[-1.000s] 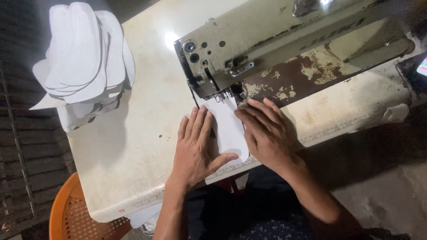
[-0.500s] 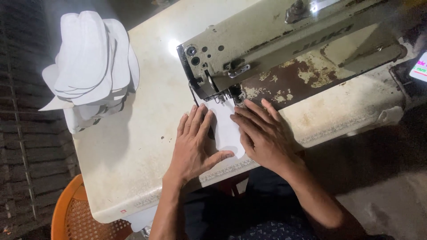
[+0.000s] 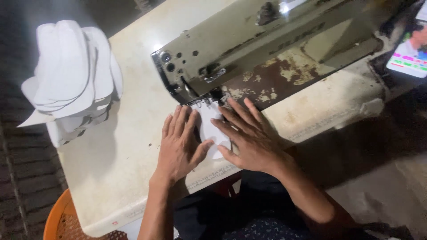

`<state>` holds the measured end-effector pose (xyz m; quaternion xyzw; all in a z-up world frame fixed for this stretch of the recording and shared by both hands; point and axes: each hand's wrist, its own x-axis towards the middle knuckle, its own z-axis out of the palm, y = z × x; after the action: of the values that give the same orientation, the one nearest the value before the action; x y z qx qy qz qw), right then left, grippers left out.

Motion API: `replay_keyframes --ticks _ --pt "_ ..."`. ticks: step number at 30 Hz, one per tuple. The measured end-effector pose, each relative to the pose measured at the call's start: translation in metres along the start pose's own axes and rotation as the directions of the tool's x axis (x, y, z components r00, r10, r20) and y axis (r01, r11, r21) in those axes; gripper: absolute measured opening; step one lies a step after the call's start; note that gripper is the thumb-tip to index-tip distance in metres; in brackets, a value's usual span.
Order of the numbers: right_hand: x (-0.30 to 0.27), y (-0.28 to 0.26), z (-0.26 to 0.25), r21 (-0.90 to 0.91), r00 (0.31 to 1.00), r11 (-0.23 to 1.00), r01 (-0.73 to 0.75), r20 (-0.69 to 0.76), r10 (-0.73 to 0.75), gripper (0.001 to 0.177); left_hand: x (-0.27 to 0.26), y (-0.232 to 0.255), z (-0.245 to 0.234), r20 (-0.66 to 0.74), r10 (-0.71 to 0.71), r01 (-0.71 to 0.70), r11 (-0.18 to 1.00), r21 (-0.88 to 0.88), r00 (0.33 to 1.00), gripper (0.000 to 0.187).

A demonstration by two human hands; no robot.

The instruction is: Stitching the edges of white shoe insoles using an industrial sewing machine.

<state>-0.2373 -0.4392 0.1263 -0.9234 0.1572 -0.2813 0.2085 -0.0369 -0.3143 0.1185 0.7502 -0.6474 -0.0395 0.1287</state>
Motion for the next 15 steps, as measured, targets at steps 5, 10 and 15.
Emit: replay_keyframes --ticks 5,10,15 --pt "0.0 0.002 -0.003 0.041 1.0 0.999 0.003 0.022 -0.004 0.057 0.001 -0.003 -0.001 0.007 0.001 0.0 1.0 -0.029 1.0 0.09" --pt "-0.004 0.005 0.002 0.035 0.999 0.999 0.005 0.033 -0.006 0.067 0.0 -0.001 -0.002 -0.006 0.006 -0.007 0.999 -0.038 1.0 0.091" --pt "-0.004 0.007 0.008 0.041 1.0 0.999 0.007 -0.01 -0.007 0.075 0.001 -0.001 -0.003 -0.008 0.018 -0.019 0.998 -0.055 1.0 0.094"
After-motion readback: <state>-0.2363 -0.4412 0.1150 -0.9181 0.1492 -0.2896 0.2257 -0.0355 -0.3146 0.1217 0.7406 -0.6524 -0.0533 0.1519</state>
